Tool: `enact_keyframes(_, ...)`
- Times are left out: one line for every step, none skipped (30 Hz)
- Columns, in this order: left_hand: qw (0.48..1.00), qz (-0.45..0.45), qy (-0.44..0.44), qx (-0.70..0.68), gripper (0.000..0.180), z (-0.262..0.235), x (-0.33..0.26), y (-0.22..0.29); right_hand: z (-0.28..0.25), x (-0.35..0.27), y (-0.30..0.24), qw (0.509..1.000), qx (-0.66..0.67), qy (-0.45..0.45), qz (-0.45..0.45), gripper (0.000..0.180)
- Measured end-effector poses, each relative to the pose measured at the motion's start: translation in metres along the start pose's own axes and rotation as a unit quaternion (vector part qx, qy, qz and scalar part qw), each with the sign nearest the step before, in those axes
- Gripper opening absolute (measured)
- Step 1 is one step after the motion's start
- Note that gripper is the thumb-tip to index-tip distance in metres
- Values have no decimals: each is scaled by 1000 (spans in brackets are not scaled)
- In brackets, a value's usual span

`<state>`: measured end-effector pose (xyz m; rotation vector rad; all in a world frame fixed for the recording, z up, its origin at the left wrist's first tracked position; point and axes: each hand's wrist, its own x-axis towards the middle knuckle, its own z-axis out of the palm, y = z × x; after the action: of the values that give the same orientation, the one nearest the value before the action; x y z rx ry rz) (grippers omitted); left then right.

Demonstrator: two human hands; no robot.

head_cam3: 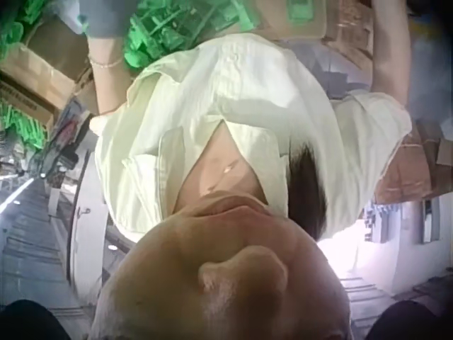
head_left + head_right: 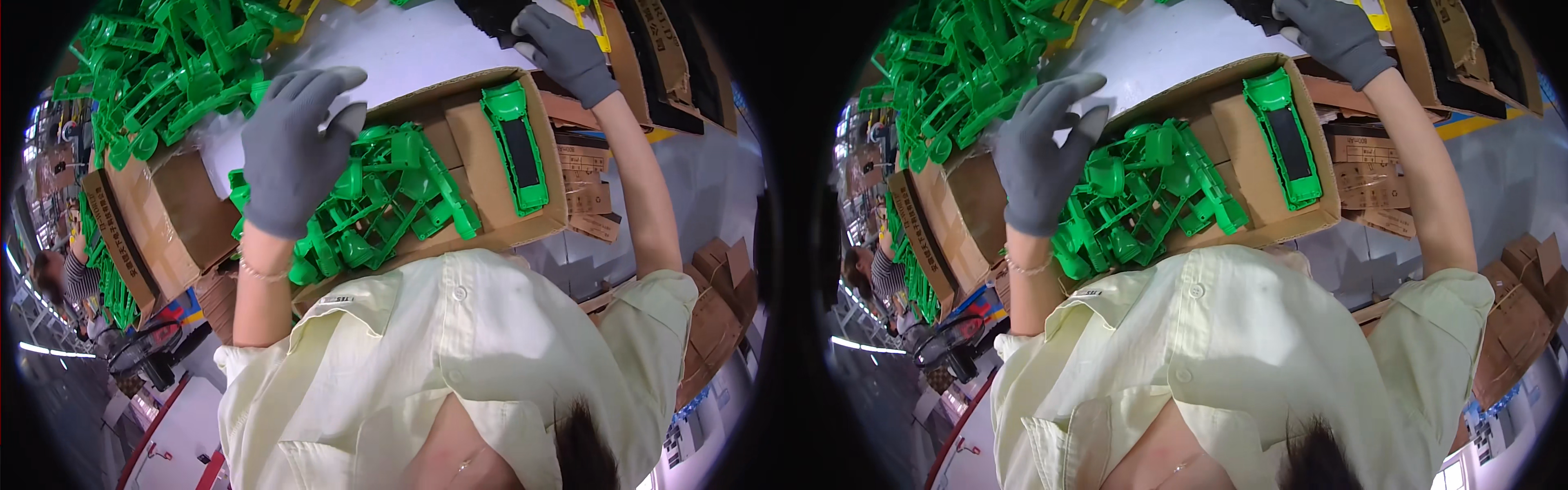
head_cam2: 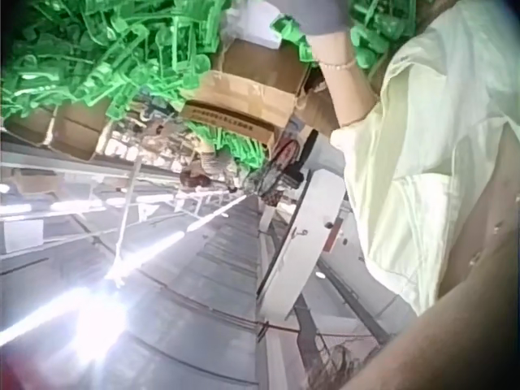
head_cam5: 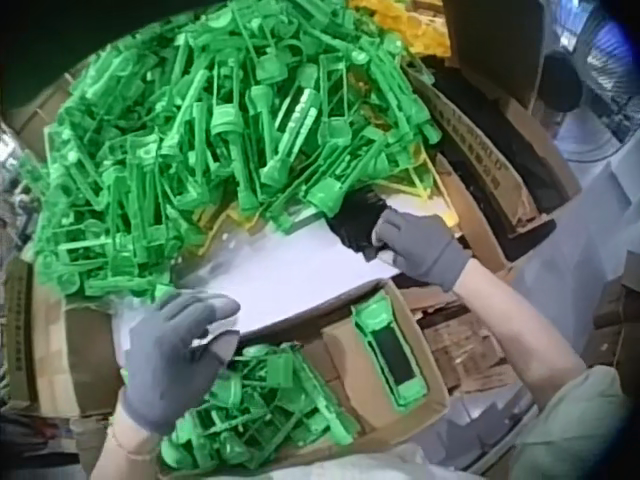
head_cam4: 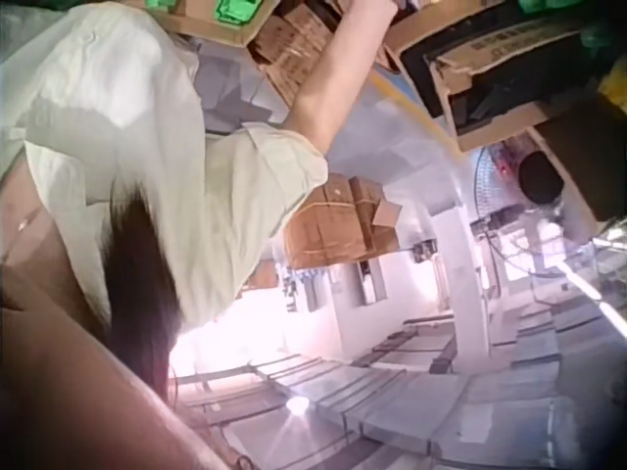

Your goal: Assembling black rectangular inserts into green plastic housing frames at an industrial workbench.

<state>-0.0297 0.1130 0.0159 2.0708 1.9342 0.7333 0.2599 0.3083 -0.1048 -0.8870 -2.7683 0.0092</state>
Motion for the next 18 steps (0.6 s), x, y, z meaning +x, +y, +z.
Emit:
enact_keyframes(1000, -8, 3, 8, 23, -10, -5, -4, 1, -1, 3, 1000, 7, 4, -9, 33)
enact_keyframes(997, 54, 19, 51, 22, -18, -9, -5, -1, -6, 5, 1000, 6, 15, -9, 35)
enact_keyframes(988, 116, 34, 94, 21, -27, -14, -7, -3, -8, 4, 1000, 4, 27, -8, 38)
enact_keyframes(992, 81, 67, 73, 21, -34, -21, -17, -12, -8, -6, 996, 66, 65, -4, 37)
enact_keyframes(991, 54, 106, 58, 19, -48, -28, -23, -34, -2, -21, 995, 74, 56, 33, 34)
enact_keyframes(991, 13, 133, 30, 19, -57, -34, -29, -43, -7, -23, 986, 126, 92, 58, 32)
enact_keyframes(986, -32, 162, 8, 19, -69, -43, -31, -47, -10, -24, 972, 183, 128, 76, 30)
enact_keyframes(981, -61, 182, -4, 19, -76, -50, -33, -52, -14, -30, 951, 233, 170, 109, 27)
enact_keyframes(981, -64, 185, 3, 19, -80, -52, -33, -57, -19, -37, 925, 282, 210, 142, 25)
enact_keyframes(985, -34, 167, 32, 19, -83, -55, -32, -62, -22, -47, 925, 286, 211, 136, 25)
enact_keyframes(987, -1, 147, 61, 19, -84, -55, -31, -67, -26, -55, 911, 293, 243, 161, 26)
enact_keyframes(989, -29, 131, 63, 26, -81, -59, -27, -72, -29, -64, 894, 300, 274, 186, 27)
enact_keyframes(989, -28, 132, 62, 26, -81, -59, -29, -78, -35, -75, 895, 298, 275, 186, 27)
enact_keyframes(990, -68, 93, 80, 30, -78, -58, -34, -82, -39, -88, 858, 373, 264, 234, 23)
enact_keyframes(988, -109, 54, 96, 34, -74, -55, -41, -84, -41, -100, 813, 445, 251, 280, 18)
enact_keyframes(991, -115, 9, 66, 46, -77, -55, -60, -86, -39, -110, 808, 448, 250, 290, 19)
enact_keyframes(991, -118, 12, 68, 46, -77, -49, -68, -84, -38, -116, 808, 451, 249, 286, 19)
enact_keyframes(996, -62, -56, -8, 50, -77, -43, -75, -81, -39, -122, 787, 492, 241, 284, 19)
